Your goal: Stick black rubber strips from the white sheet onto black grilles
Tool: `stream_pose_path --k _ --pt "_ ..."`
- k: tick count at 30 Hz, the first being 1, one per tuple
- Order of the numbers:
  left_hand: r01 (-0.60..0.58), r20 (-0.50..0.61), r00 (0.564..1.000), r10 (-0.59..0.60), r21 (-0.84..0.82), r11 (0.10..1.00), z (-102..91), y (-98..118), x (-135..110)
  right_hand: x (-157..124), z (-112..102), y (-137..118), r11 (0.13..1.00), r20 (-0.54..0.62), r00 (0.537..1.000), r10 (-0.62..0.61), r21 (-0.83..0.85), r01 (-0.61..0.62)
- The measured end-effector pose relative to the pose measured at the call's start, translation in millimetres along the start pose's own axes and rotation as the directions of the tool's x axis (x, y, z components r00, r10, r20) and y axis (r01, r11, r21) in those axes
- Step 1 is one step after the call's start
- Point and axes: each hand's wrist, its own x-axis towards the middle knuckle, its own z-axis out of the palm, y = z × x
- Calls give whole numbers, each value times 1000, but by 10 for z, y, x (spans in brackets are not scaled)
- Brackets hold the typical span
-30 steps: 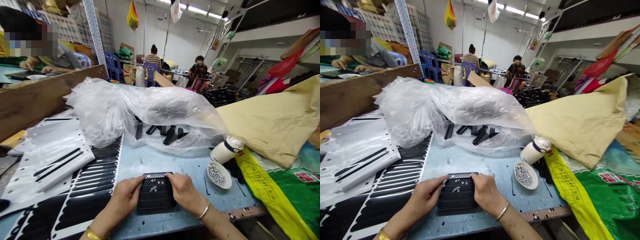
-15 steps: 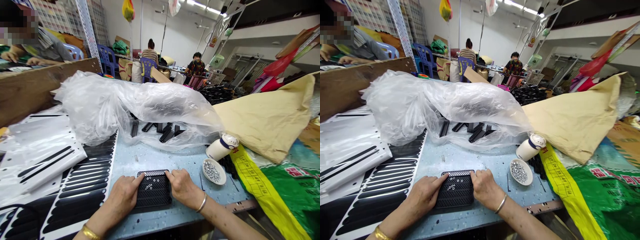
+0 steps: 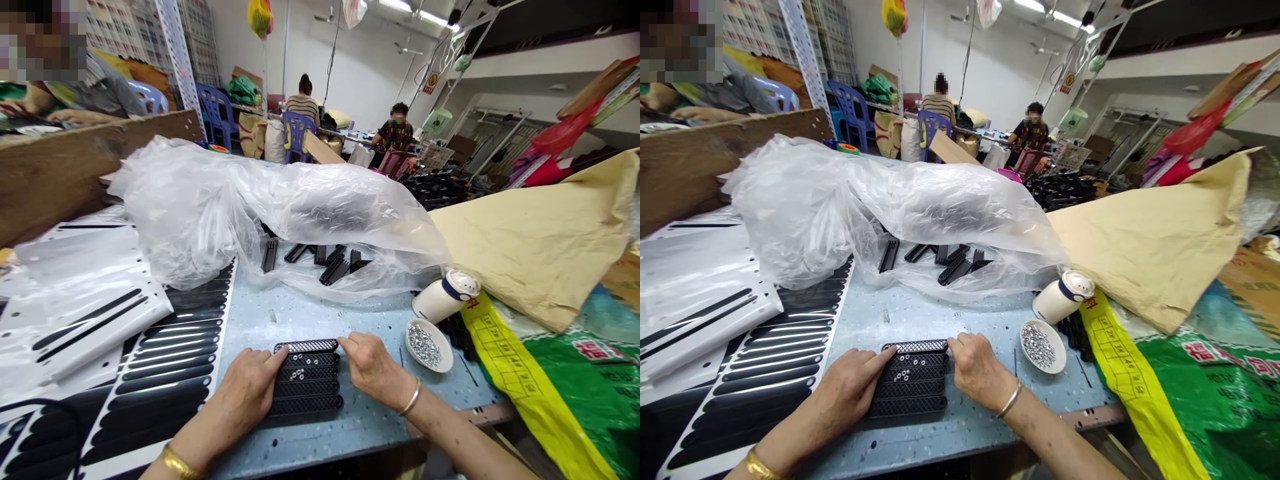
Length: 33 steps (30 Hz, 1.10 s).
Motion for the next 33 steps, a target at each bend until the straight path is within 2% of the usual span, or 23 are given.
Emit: stream_pose_path --k 9,14,18,24,28,33 --pt "8 42 999 -7 -17 1000 49 -26 -28 -48 188 -45 999 8 999 -44 16 44" --pt "42 120 992 -35 -54 998 -43 -21 -55 -107 288 -56 997 -31 996 -79 1 79" --pt "53 133 990 -39 -104 993 -113 -25 -55 -124 352 -44 996 -98 992 -85 19 88" --pt "79 123 990 -68 -85 993 -111 -16 -26 -122 385 -32 993 -198 974 -111 28 119" --pt "100 203 975 -89 -44 994 -138 29 10 -129 385 -32 993 -201 974 -101 36 110" --pt "127 224 968 -114 -43 991 -154 21 18 -127 382 -31 992 -202 973 -109 36 119"
